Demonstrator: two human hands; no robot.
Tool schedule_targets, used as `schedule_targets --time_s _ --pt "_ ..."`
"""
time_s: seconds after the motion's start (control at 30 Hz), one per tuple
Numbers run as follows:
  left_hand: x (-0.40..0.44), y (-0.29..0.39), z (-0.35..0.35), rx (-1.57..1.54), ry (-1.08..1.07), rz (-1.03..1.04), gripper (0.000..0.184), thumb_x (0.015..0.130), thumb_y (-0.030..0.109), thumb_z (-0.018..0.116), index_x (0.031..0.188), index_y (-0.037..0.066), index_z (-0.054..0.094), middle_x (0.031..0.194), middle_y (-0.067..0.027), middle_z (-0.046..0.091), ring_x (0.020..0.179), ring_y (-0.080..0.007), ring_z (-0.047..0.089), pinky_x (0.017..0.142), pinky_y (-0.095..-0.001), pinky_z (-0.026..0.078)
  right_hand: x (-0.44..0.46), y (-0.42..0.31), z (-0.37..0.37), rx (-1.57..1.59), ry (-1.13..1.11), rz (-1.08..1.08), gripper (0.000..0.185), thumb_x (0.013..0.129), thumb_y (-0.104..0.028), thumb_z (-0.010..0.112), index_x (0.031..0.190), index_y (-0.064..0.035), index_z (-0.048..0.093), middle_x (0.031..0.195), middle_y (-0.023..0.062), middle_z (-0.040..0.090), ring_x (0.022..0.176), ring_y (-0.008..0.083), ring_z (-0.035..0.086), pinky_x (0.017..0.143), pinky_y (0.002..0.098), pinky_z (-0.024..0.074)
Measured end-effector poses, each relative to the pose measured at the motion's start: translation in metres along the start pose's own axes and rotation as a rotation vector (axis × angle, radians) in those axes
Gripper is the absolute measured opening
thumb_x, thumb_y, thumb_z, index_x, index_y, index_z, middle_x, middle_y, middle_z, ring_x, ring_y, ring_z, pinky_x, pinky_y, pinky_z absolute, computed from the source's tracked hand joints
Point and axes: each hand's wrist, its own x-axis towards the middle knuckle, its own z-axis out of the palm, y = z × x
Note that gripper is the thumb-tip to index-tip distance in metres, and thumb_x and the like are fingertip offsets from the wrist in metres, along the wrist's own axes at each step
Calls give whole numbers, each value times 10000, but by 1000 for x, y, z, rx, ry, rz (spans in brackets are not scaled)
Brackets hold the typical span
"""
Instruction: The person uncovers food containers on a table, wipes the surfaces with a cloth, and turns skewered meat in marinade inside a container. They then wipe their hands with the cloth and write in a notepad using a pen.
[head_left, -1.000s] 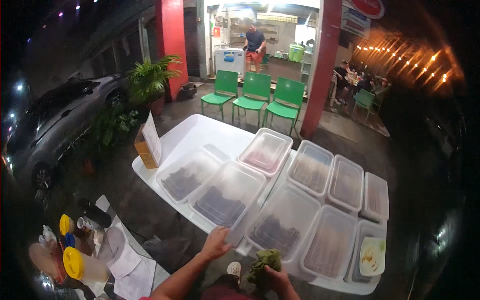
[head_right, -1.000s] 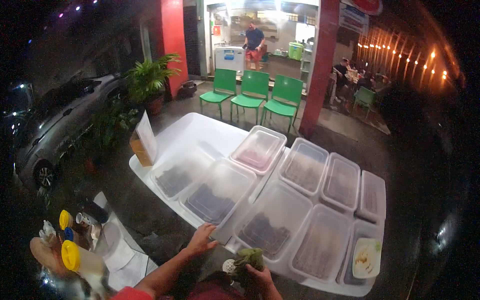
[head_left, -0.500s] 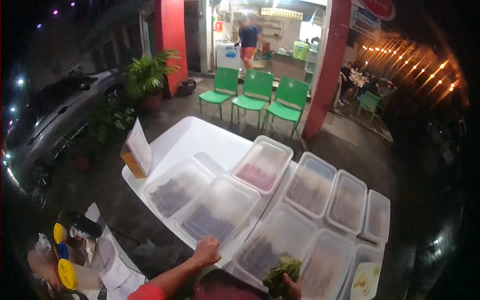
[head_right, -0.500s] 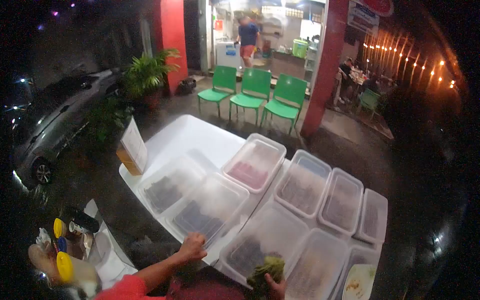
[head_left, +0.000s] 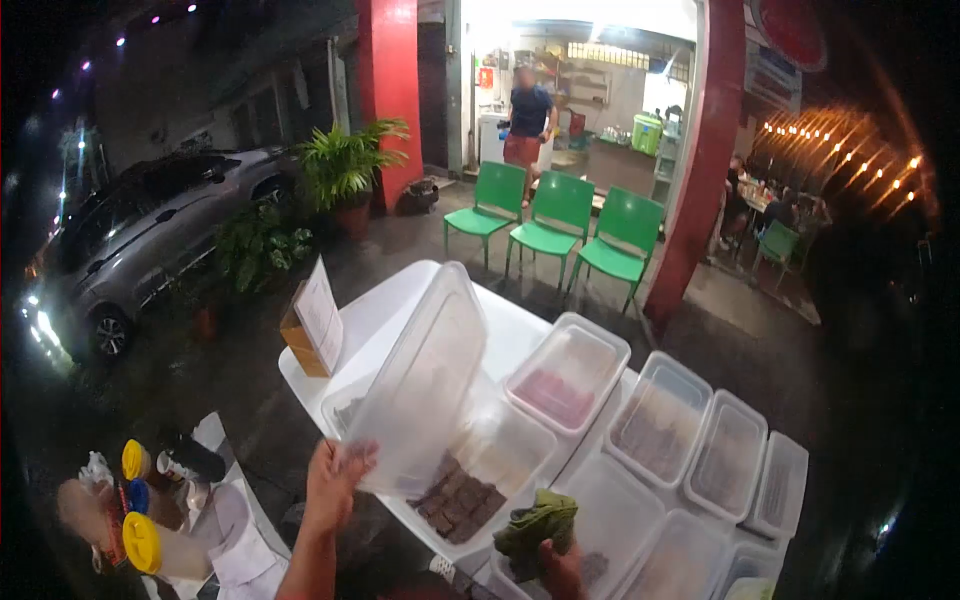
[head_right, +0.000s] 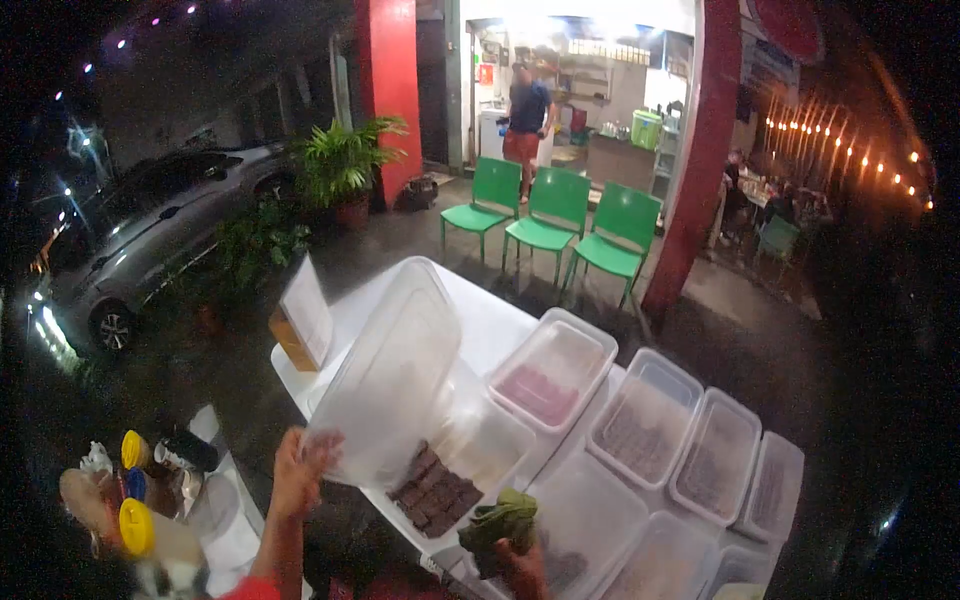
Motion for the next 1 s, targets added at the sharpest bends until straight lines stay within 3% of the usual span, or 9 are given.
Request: schedule_targets --time_s 0.1,0.17,0.2,0.33,0.43,0.73,0.83,0.87,1.0 --pt "-15 -4 5 -364 -386 -124 731 744 5 676 1358 32 282 1386 -130 376 1295 -296 356 1027 -442 362 46 51 53 196 -149 95 686 721 -308 737 1287 -56 442 1303 215 441 1272 343 349 1073 488 222" --pt "-11 -69 -11 204 -462 -146 887 746 51 684 1444 70 138 1485 -128 216 1365 -277 223 1068 -435 297 63 34 114 -833 -319 -530 759 709 -392 719 1330 -79 417 1365 249 351 1308 392 265 1082 492 147" --pt "-29 -26 19 -440 -314 -546 900 792 139 679 1462 94 80 1486 -127 205 1362 -225 218 1093 -349 209 72 11 149 -1271 -311 -856 791 712 -426 706 1356 -85 398 1393 268 305 1314 420 244 1079 496 132" --pt "-21 -48 7 -869 -732 -612 909 818 259 673 1459 70 57 1477 -114 223 1350 -216 240 1086 -343 216 164 -34 165 -836 112 -1159 632 810 -391 645 1295 -27 467 1399 173 352 1269 310 355 1041 418 255" --pt "-20 -44 9 -866 -834 -666 902 817 280 670 1456 61 71 1471 -111 235 1342 -213 248 1084 -342 218 246 -85 83 -366 192 -499 442 927 -357 519 1219 -29 476 1072 59 557 969 134 520 861 271 426" --pt "63 -7 -4 -481 -829 -447 889 817 341 662 1445 36 111 1451 -104 270 1320 -206 274 1076 -339 225 126 41 169 -1347 -171 -1069 660 829 -322 626 1375 -67 359 1459 164 253 1342 340 248 1085 492 186" --pt "50 -11 7 -460 -917 -525 888 817 362 659 1441 27 125 1444 -101 281 1313 -204 283 1074 -338 227 160 -26 175 -681 -144 -758 669 853 -352 602 1388 -67 320 1426 143 300 1270 298 336 1032 474 285" --pt "44 -13 11 -453 -953 -553 887 816 369 659 1440 24 129 1442 -100 285 1311 -203 286 1073 -338 228 181 -39 161 125 -30 -500 660 874 -347 581 1391 -51 297 1397 134 342 1195 256 430 988 440 368" --pt "36 2 10 -421 -996 -623 887 816 396 655 1435 13 147 1433 -97 301 1301 -200 297 1070 -336 231 209 -142 118 -487 646 -579 380 926 -317 530 1177 -31 531 1038 48 584 927 158 528 876 306 425"
